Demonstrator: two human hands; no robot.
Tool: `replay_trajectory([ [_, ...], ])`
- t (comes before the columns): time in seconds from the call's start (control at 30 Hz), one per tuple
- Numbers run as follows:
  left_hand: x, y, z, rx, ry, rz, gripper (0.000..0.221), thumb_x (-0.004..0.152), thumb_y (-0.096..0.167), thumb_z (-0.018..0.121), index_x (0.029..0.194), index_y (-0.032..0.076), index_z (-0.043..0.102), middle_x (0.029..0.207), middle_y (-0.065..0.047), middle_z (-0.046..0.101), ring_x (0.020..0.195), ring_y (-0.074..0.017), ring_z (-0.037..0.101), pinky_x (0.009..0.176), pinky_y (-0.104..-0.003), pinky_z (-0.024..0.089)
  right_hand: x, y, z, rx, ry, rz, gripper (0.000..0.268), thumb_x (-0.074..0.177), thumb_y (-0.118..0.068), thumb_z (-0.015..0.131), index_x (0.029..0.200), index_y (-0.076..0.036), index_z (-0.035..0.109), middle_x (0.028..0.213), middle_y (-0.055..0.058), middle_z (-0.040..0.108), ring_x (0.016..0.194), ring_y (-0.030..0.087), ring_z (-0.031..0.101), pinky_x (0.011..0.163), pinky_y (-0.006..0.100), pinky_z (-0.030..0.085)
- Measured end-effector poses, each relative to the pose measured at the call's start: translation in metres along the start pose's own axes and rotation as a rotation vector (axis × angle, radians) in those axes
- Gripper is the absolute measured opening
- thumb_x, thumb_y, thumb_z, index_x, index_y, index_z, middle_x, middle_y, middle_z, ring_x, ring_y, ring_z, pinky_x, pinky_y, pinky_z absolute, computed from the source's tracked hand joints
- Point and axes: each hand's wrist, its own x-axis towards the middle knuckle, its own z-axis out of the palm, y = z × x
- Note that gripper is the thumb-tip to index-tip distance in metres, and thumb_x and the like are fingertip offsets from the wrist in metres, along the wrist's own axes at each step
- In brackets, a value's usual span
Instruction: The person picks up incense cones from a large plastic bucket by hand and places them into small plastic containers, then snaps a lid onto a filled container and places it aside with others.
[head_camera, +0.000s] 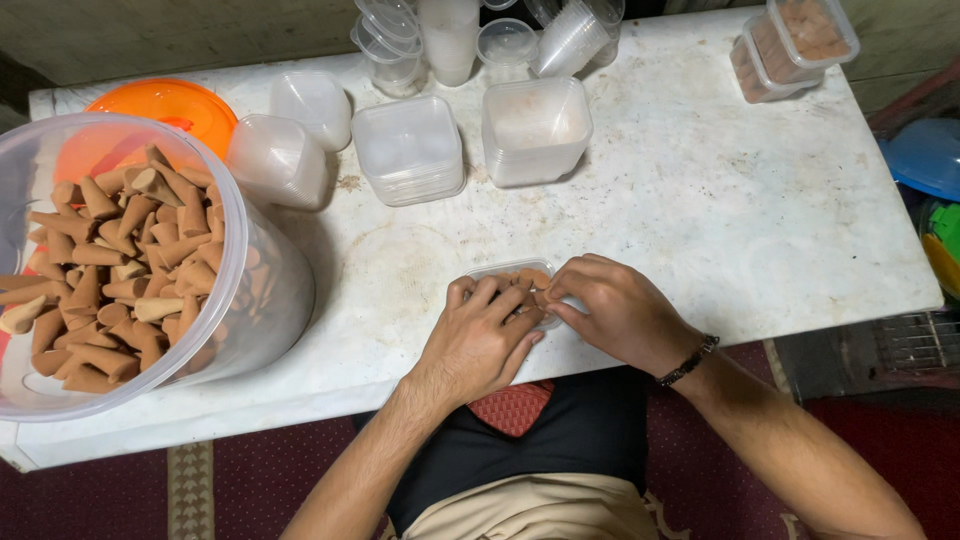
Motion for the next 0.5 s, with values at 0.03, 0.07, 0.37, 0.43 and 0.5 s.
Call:
replay_trajectory([
  [0.03,-0.0009,-0.0008,0.0016,0.0,0.0,0.0,0.028,0.103,0.033,0.051,0.105,0.016,0.072,0.106,-0.005,0.062,0.111,-0.0249,0.053,0.095,-0.046,0.032,-0.0003,0.001,0.0025,0.0,0.0,0.0,0.004,0.086,-0.004,0.074,0.09,-0.004,0.071,0.091,0.005,0.072,0.09,0.019,0.074,0.074,0.028,0.062],
  [0.07,-0.0017,-0.0013,0.0033,0.007,0.007,-0.002,0.027,0.103,0.033,0.051,0.104,0.016,0.072,0.107,-0.005,0.063,0.111,-0.0245,0.053,0.095,-0.046,0.031,-0.001,0.0021,0.0049,-0.018,0.041,-0.039,0.004,0.086,-0.004,0.074,0.089,-0.005,0.071,0.09,0.004,0.07,0.089,0.018,0.072,0.073,0.027,0.061],
  [0.37,-0.002,-0.0012,0.0017,0.021,0.019,-0.024,0.026,0.103,0.029,0.052,0.101,0.016,0.074,0.105,-0.004,0.066,0.11,-0.0213,0.055,0.095,-0.044,0.031,-0.0048,0.0066,0.0111,-0.027,0.151,-0.171,0.004,0.084,-0.003,0.076,0.086,-0.004,0.072,0.089,0.002,0.068,0.087,0.017,0.067,0.07,0.026,0.058],
  [0.43,-0.0007,-0.0012,-0.0003,0.018,0.019,-0.027,0.025,0.102,0.028,0.054,0.1,0.015,0.075,0.104,-0.005,0.066,0.109,-0.0217,0.056,0.095,-0.045,0.031,-0.0052,0.0048,0.0081,-0.013,0.176,-0.186,0.004,0.084,-0.003,0.076,0.086,-0.004,0.073,0.089,0.002,0.068,0.087,0.017,0.067,0.07,0.026,0.058],
  [0.5,-0.0012,-0.0016,0.0003,0.014,0.024,-0.032,0.024,0.103,0.026,0.054,0.1,0.015,0.075,0.103,-0.004,0.067,0.108,-0.021,0.056,0.094,-0.044,0.031,-0.0057,0.0012,0.0028,0.02,0.201,-0.172,0.004,0.082,-0.001,0.077,0.083,-0.003,0.073,0.089,0.002,0.069,0.086,0.017,0.067,0.067,0.026,0.056],
])
